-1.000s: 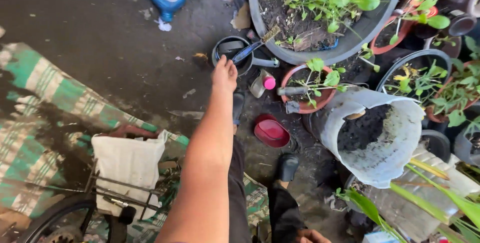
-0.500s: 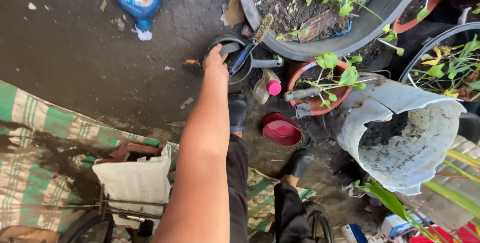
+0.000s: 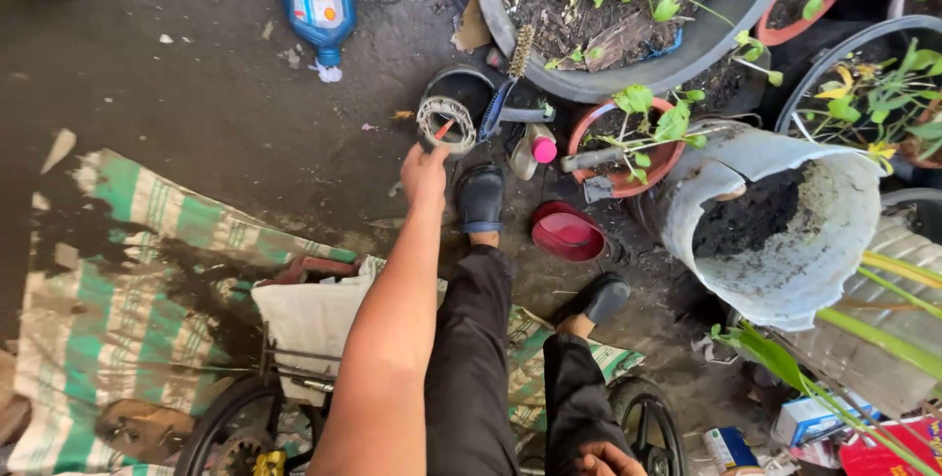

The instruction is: The person unscrews a component from a motorcycle and then cleans the brake shoes using a cloth.

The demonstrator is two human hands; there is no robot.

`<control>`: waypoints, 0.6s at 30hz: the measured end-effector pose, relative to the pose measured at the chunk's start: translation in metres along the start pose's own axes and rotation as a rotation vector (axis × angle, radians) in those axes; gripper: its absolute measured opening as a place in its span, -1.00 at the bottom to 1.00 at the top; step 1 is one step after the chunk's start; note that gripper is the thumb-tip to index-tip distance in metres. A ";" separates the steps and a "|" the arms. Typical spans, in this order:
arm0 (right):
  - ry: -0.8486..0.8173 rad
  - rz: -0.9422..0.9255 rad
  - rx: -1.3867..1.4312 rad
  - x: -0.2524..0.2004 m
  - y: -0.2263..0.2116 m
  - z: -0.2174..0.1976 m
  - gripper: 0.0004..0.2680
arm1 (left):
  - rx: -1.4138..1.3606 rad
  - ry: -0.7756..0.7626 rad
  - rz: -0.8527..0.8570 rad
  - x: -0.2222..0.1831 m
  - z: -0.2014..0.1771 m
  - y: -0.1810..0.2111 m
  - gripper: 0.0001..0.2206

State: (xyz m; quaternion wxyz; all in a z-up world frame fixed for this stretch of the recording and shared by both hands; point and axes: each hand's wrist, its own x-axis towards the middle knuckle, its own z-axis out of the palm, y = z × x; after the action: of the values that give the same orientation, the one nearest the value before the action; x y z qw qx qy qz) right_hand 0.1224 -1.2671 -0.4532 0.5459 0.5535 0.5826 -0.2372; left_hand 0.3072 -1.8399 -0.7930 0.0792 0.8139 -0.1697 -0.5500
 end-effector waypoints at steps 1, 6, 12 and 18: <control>-0.014 -0.004 0.003 -0.023 -0.005 0.024 -0.62 | 0.000 0.000 0.015 -0.016 -0.018 0.010 -0.65; 0.237 -0.093 -0.550 -0.136 -0.020 0.104 -0.75 | 0.291 -0.198 0.291 -0.114 -0.110 0.061 -0.53; 0.145 -0.408 -0.543 -0.165 -0.011 0.033 -0.76 | 0.319 -0.268 0.445 -0.234 -0.184 0.109 -0.49; 0.128 -0.651 -0.524 -0.170 0.002 -0.053 -0.80 | 0.469 -0.251 0.699 -0.353 -0.214 0.125 -0.35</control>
State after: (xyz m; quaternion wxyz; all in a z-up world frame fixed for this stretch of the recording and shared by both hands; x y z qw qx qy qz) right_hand 0.0694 -1.2850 -0.2845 0.5273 0.1967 0.8004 -0.2063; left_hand 0.3620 -1.8403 -0.3645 0.0524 0.6305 -0.5634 -0.5314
